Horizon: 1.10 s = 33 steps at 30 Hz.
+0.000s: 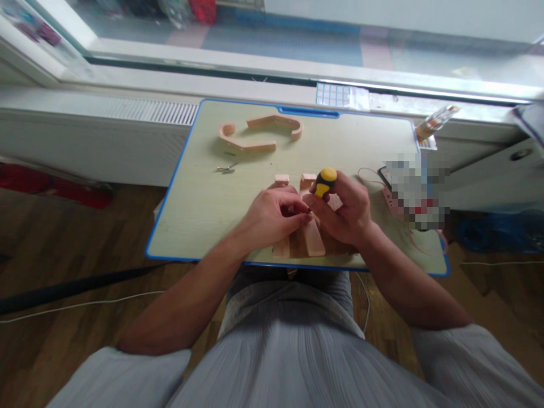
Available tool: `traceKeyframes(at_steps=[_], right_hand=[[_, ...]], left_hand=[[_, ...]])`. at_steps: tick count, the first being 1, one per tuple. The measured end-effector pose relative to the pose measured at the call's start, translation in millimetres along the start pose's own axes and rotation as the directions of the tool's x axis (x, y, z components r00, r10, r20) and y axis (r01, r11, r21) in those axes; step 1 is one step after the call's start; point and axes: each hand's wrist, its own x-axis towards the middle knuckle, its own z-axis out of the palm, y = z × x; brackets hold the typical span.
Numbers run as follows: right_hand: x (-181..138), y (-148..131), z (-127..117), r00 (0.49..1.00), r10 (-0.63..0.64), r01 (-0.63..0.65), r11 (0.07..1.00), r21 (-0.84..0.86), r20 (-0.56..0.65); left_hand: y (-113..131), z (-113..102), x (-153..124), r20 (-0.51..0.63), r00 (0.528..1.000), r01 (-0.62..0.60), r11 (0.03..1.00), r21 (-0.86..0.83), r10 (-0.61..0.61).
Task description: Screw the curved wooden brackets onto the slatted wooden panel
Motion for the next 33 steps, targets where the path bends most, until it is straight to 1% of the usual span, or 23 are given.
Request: traceKeyframes(at_steps=[4,9,15,25,29,33], right_hand=[[0.7,0.5,-0.3,1.000,-0.013,0.013,1.000,0.006,0.015],[0.6,-0.5,-0.9,1.000,0.013,-0.013,1.000,-0.007,0.023],[0.8,-1.6,-1.3,1.000,0.003,-0.003,1.000,-0.001,0.029],[2.7,-2.0,-1.5,0.998,0.013,-0.014,1.000,0.017,0.061],[3.3,-1.5,-0.8,0.998,-0.007,0.006,1.000,0.014,0.062],[2.9,-1.4,-0.7,0.998,-0.007,0.006,1.000,0.019,0.059]], left_hand=[[0.1,-0.6,0.4,0.009,1.000,-0.015,1.000,0.021,0.015],[-0.3,-0.4,1.3,-0.002,0.999,-0.035,0.998,0.050,0.035],[-2.1,0.5,2.2,0.014,1.000,-0.022,0.999,0.048,0.022],[-1.2,2.3,1.8,-0.002,1.000,-0.004,0.997,0.074,0.004],[-5.3,3.0,0.7,-0.005,1.000,-0.021,0.994,0.106,0.021],[-8.2,3.4,-0.1,-0.006,1.000,-0.029,0.995,0.099,0.029]])
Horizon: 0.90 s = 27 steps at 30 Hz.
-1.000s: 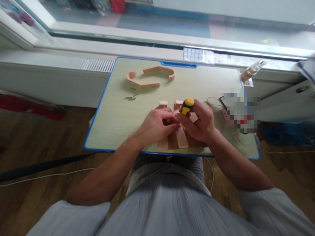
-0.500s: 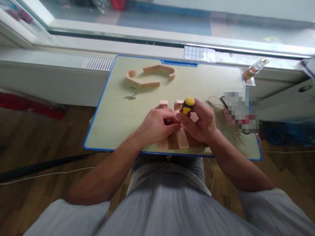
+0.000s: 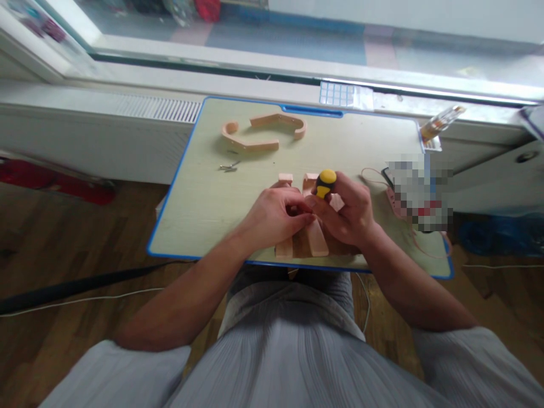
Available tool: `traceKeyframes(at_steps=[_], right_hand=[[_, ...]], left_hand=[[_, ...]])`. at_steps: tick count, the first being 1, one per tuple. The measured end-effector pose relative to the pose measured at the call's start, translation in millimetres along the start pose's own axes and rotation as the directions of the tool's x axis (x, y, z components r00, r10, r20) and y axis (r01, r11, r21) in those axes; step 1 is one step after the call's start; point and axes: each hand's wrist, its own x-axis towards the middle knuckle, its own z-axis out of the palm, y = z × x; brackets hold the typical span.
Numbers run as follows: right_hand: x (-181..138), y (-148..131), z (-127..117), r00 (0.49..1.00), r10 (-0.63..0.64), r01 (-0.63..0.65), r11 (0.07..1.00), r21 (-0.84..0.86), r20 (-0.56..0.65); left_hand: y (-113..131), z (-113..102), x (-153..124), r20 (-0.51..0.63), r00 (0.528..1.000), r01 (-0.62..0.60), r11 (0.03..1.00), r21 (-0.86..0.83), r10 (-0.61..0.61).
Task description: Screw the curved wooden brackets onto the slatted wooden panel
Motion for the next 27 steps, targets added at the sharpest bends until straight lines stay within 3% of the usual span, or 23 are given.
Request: traceKeyframes(at_steps=[27], right_hand=[[3.6,11.1,7.1,0.999,-0.028,0.028,1.000,0.000,-0.024]], left_hand=[[0.2,-2.7,4.3,-0.028,0.999,0.023,0.999,-0.043,-0.024]])
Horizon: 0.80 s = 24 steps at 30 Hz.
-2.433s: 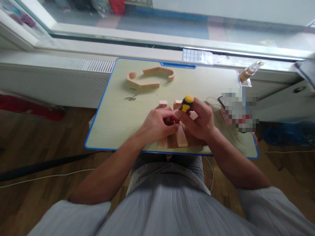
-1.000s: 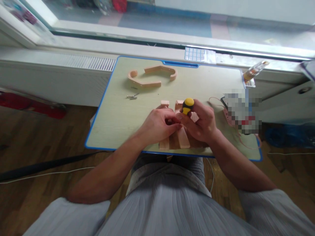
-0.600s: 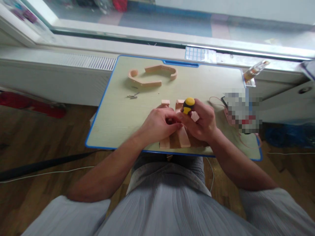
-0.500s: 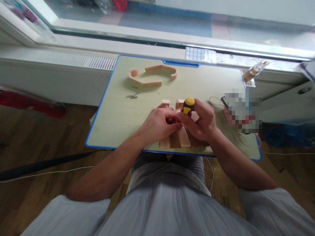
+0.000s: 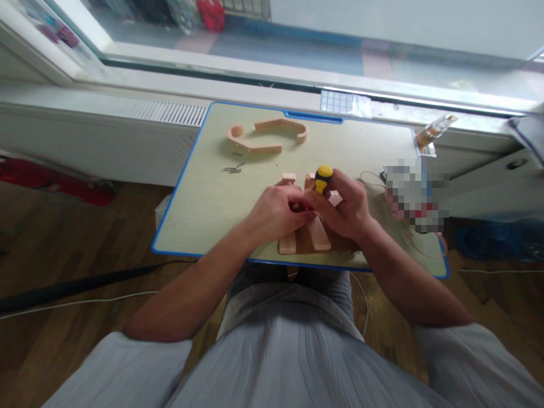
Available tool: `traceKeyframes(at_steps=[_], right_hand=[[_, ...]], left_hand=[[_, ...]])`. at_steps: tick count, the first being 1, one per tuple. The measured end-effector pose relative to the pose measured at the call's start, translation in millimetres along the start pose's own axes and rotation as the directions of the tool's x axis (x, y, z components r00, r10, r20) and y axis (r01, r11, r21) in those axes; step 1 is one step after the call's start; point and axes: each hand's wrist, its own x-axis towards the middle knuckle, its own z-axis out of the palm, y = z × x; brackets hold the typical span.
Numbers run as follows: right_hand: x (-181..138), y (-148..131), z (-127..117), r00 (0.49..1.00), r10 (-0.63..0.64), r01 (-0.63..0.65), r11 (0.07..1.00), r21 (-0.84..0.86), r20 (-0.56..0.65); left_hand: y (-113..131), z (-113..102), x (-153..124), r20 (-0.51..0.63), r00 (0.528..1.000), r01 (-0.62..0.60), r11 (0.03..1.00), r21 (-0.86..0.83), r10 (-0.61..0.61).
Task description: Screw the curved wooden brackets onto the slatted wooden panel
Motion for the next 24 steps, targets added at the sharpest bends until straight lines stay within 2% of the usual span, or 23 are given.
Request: traceKeyframes(at_steps=[4,9,13,14,16,18,19,20,22,24], right_hand=[[17.4,11.9,5.8,0.998,-0.042,0.041,0.999,-0.018,-0.048],[35.1,13.2,5.2,0.999,-0.054,0.053,0.999,-0.011,-0.008],[34.3,8.2,2.5,0.998,-0.030,0.029,0.999,-0.029,-0.048],[32.7,7.4,2.9,0.997,-0.030,0.028,0.999,-0.032,-0.065],[29.1,6.7,5.1,0.994,-0.032,0.029,0.999,-0.031,-0.102],[26.1,6.8,8.4,0.990,-0.033,0.030,0.999,-0.027,-0.135],[24.9,7.0,10.0,0.989,-0.033,0.030,0.999,-0.025,-0.148],[24.0,7.3,11.3,0.987,-0.032,0.029,0.999,-0.023,-0.157],[22.6,7.7,12.9,0.986,-0.031,0.028,0.999,-0.023,-0.166],[21.8,8.1,12.8,0.985,-0.030,0.026,0.999,-0.028,-0.171]], left_hand=[[-2.3,-9.3,16.7,-0.024,1.000,0.011,0.999,0.044,-0.010],[-5.2,-18.6,27.6,-0.037,0.999,0.002,0.985,0.173,0.005],[7.2,-33.9,19.6,-0.017,1.000,-0.024,0.994,0.105,0.026],[12.7,-39.1,18.0,-0.060,0.998,-0.023,0.998,0.063,0.027],[24.3,-48.7,19.7,-0.262,0.964,-0.045,0.999,-0.005,0.042],[34.0,-55.6,30.7,-0.480,0.872,-0.127,0.991,-0.042,0.091],[37.4,-57.6,39.7,-0.534,0.836,-0.180,0.982,-0.059,0.121],[39.6,-59.0,50.4,-0.548,0.822,-0.235,0.969,-0.082,0.153],[41.6,-61.1,73.7,-0.483,0.858,-0.272,0.952,-0.142,0.173],[43.7,-64.7,93.9,-0.342,0.926,-0.235,0.954,-0.188,0.160]])
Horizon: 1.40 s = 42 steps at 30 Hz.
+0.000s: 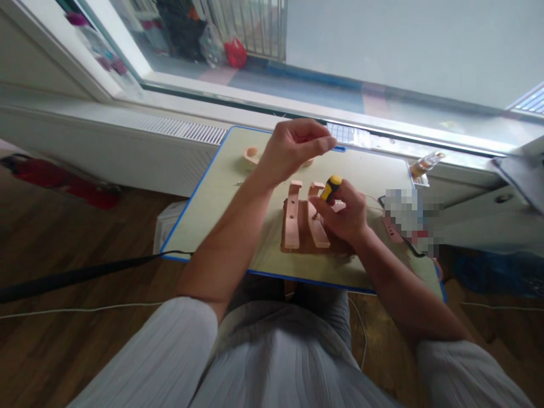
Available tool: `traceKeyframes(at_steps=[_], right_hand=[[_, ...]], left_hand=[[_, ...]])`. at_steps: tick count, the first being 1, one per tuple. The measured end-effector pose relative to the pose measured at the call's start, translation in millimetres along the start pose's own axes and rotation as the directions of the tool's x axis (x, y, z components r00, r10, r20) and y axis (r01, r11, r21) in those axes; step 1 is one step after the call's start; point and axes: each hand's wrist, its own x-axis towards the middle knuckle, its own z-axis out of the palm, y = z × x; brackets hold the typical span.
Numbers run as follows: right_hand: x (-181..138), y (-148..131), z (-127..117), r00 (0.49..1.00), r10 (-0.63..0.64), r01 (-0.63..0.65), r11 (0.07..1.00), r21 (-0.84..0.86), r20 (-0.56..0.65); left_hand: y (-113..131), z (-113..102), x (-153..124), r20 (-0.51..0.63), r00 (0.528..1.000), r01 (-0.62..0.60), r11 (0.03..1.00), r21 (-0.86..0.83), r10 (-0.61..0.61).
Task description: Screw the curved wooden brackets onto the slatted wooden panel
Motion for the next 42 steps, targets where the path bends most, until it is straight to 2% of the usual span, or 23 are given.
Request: traceKeyframes(at_steps=[1,3,5,8,12,15,18,25,33,39,42], right_hand=[[-0.2,0.2,-0.5,1.000,0.001,-0.001,1.000,-0.003,-0.002],[-0.2,0.8,-2.0,1.000,0.004,-0.004,1.000,-0.011,-0.002],[0.0,2.2,-3.4,1.000,0.011,-0.011,1.000,-0.020,0.008],[-0.5,5.1,-4.3,1.000,0.020,-0.019,0.999,-0.036,0.020],[-3.9,8.3,-4.0,0.999,0.037,-0.035,0.998,-0.060,0.022],[-6.2,9.5,-4.4,0.998,0.047,-0.044,0.995,-0.086,0.035],[-6.2,9.7,-5.1,0.999,0.040,-0.037,0.995,-0.091,0.035],[0.5,4.2,-5.0,0.997,0.068,-0.068,0.998,-0.010,0.041],[3.0,-0.7,-8.0,0.995,0.068,-0.072,0.996,0.060,0.071],[7.4,-3.0,-21.5,0.981,0.057,-0.082,0.988,0.130,0.184],[7.7,-0.9,-23.9,0.976,0.031,-0.064,0.986,0.151,0.217]], left_hand=[[1.2,0.1,8.1,0.104,0.994,0.023,1.000,0.012,-0.024],[9.8,-2.4,19.7,0.297,0.953,0.047,0.997,0.060,-0.062],[26.0,-7.1,25.9,0.418,0.906,0.032,0.994,0.104,-0.073],[55.2,-13.5,28.2,0.584,0.807,-0.043,0.975,0.217,-0.094],[78.6,-15.1,21.8,0.619,0.784,-0.245,0.902,0.357,-0.032],[77.9,-12.2,13.7,0.623,0.781,-0.286,0.861,0.420,-0.044],[67.6,-10.5,8.5,0.604,0.794,-0.273,0.849,0.452,-0.067],[46.2,-15.7,9.5,0.560,0.823,-0.163,0.906,0.392,-0.095],[49.4,-17.6,9.7,0.539,0.838,-0.194,0.875,0.444,-0.087],[48.4,-16.1,9.6,0.575,0.807,-0.140,0.905,0.402,-0.130],[51.3,-15.8,7.7,0.562,0.808,-0.049,0.930,0.364,-0.177]])
